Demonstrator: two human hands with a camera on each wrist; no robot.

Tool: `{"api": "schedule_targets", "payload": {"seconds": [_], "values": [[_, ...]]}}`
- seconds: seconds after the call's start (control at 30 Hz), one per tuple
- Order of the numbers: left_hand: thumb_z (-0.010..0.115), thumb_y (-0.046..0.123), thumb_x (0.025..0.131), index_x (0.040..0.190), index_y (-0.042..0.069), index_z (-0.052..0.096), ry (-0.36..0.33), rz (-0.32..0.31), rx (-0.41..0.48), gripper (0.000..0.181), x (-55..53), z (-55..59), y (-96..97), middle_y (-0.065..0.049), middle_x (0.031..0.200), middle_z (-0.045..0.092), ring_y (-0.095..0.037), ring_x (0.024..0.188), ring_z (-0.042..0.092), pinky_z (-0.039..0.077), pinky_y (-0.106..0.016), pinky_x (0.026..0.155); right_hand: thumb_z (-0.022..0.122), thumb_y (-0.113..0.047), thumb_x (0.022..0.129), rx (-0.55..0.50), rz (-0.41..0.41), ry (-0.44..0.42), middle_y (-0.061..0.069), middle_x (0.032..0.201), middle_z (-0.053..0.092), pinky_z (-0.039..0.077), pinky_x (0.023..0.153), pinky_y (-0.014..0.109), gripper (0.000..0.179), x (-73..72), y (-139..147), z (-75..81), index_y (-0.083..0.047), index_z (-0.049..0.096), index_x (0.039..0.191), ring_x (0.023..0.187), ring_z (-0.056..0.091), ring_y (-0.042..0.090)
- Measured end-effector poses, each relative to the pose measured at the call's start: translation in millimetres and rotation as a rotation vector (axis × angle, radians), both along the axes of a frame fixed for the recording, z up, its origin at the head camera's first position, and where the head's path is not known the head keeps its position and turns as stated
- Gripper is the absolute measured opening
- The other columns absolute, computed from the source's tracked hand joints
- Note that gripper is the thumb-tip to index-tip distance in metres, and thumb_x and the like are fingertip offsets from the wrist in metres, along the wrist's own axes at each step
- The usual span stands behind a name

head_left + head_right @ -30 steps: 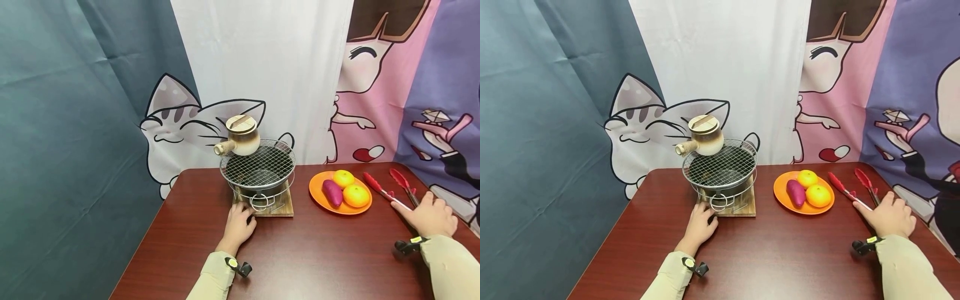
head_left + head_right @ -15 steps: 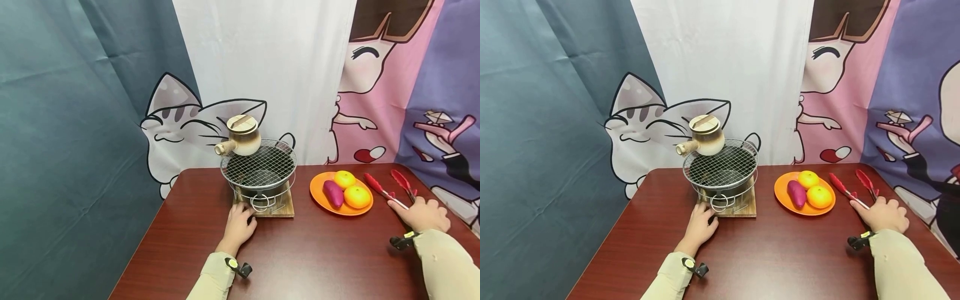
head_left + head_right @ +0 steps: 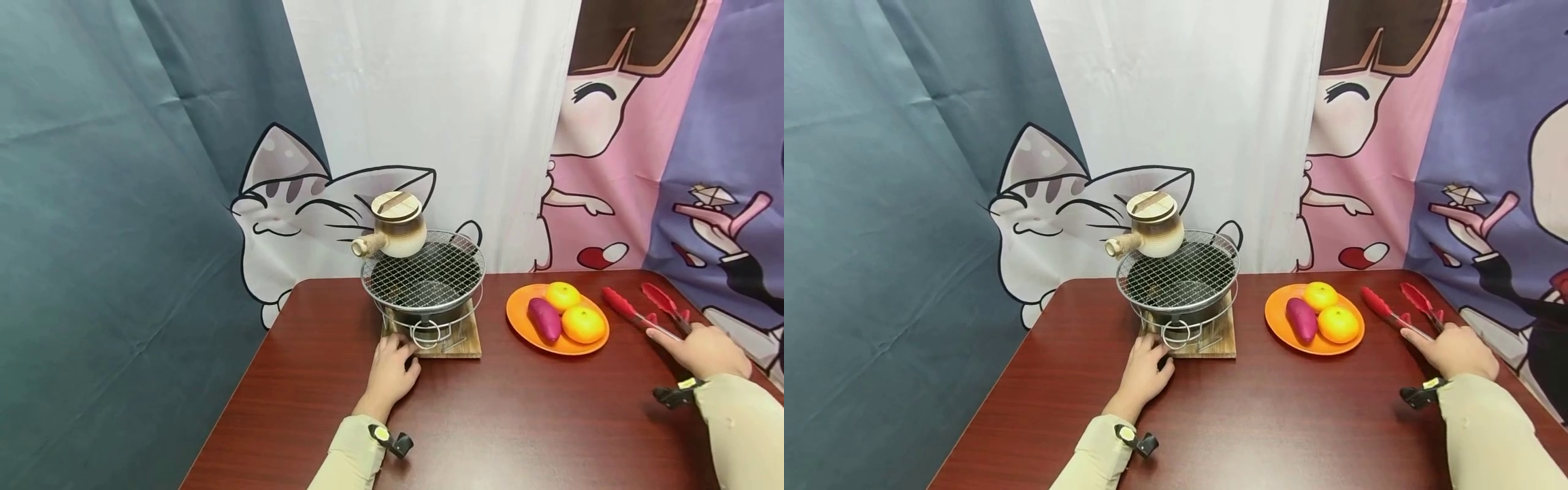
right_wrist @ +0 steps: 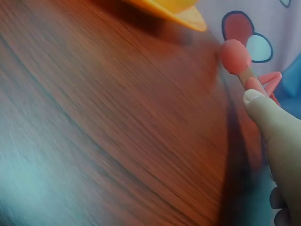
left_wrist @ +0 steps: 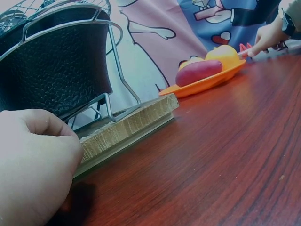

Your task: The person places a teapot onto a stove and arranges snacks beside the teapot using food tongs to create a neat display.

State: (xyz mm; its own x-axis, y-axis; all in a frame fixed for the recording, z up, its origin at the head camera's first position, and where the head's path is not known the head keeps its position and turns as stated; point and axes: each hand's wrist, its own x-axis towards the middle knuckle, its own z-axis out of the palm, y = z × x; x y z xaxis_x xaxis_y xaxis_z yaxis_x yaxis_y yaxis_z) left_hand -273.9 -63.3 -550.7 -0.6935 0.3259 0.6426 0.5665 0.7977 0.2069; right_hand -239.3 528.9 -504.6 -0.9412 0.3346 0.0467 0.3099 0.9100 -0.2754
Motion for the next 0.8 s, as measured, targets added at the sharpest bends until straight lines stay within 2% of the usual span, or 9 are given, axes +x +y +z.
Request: {"api": "schedule_targets", "payload": {"seconds": [0.17, 0.33, 0.4, 0.57, 0.73, 0.8], "values": [[0.066, 0.022, 0.083, 0.103, 0.02, 0.075, -0.02, 0.001, 0.0, 0.023, -1.1, -0.1, -0.1, -0.007, 0.111, 0.058, -0.028, 0.102, 0.05, 0.045, -0.049, 0.091, 0.053, -0.074, 0.087, -0.013, 0.012, 0.057, 0.044, 0.09, 0.056, 0.046, 0.047, 0.052, 0.093, 11.1, 8.5, 12.5, 0.017, 0.049, 0.101, 0.073, 0.059, 0.056], [0.067, 0.021, 0.082, 0.102, 0.019, 0.076, -0.034, -0.002, 0.007, 0.022, 0.2, -0.6, 0.1, -0.007, 0.11, 0.058, -0.029, 0.102, 0.05, 0.044, -0.05, 0.091, 0.055, -0.074, 0.086, 0.015, 0.026, 0.086, 0.045, 0.102, 0.055, 0.047, 0.059, 0.062, 0.09, 18.5, 11.8, 30.5, 0.01, 0.05, 0.117, 0.083, 0.057, 0.058], [0.067, 0.021, 0.082, 0.102, 0.019, 0.076, -0.046, -0.004, 0.006, 0.022, 0.5, -0.8, 0.0, -0.007, 0.11, 0.058, -0.029, 0.103, 0.05, 0.044, -0.049, 0.091, 0.057, -0.073, 0.086, 0.025, 0.049, 0.107, 0.044, 0.104, 0.057, 0.045, 0.062, 0.063, 0.087, 20.3, 12.8, 38.3, 0.008, 0.053, 0.118, 0.086, 0.056, 0.06], [0.066, 0.021, 0.083, 0.103, 0.019, 0.075, -0.045, -0.006, 0.007, 0.022, 0.0, -1.6, 0.6, -0.007, 0.11, 0.058, -0.029, 0.104, 0.05, 0.044, -0.049, 0.091, 0.066, -0.068, 0.084, 0.025, 0.127, 0.186, 0.031, 0.079, 0.063, 0.044, 0.052, 0.052, 0.07, 23.9, 12.3, 57.6, 0.001, 0.061, 0.1, 0.072, 0.06, 0.052], [0.065, 0.02, 0.082, 0.101, 0.018, 0.075, -0.015, -0.011, 0.02, 0.021, -0.8, -2.7, 0.8, -0.007, 0.109, 0.057, -0.03, 0.102, 0.049, 0.044, -0.05, 0.089, 0.068, -0.067, 0.082, 0.028, 0.173, 0.208, 0.024, 0.076, 0.065, 0.044, 0.052, 0.048, 0.066, 28.6, 7.3, 70.7, -0.004, 0.062, 0.103, 0.071, 0.06, 0.049], [0.066, 0.02, 0.081, 0.1, 0.018, 0.075, -0.006, -0.011, 0.018, 0.021, -1.0, -2.4, 1.0, -0.007, 0.108, 0.057, -0.03, 0.102, 0.05, 0.044, -0.05, 0.088, 0.069, -0.067, 0.082, 0.032, 0.186, 0.195, 0.025, 0.078, 0.066, 0.044, 0.054, 0.05, 0.068, 30.5, 6.2, 74.2, -0.004, 0.062, 0.109, 0.074, 0.06, 0.049]]}}
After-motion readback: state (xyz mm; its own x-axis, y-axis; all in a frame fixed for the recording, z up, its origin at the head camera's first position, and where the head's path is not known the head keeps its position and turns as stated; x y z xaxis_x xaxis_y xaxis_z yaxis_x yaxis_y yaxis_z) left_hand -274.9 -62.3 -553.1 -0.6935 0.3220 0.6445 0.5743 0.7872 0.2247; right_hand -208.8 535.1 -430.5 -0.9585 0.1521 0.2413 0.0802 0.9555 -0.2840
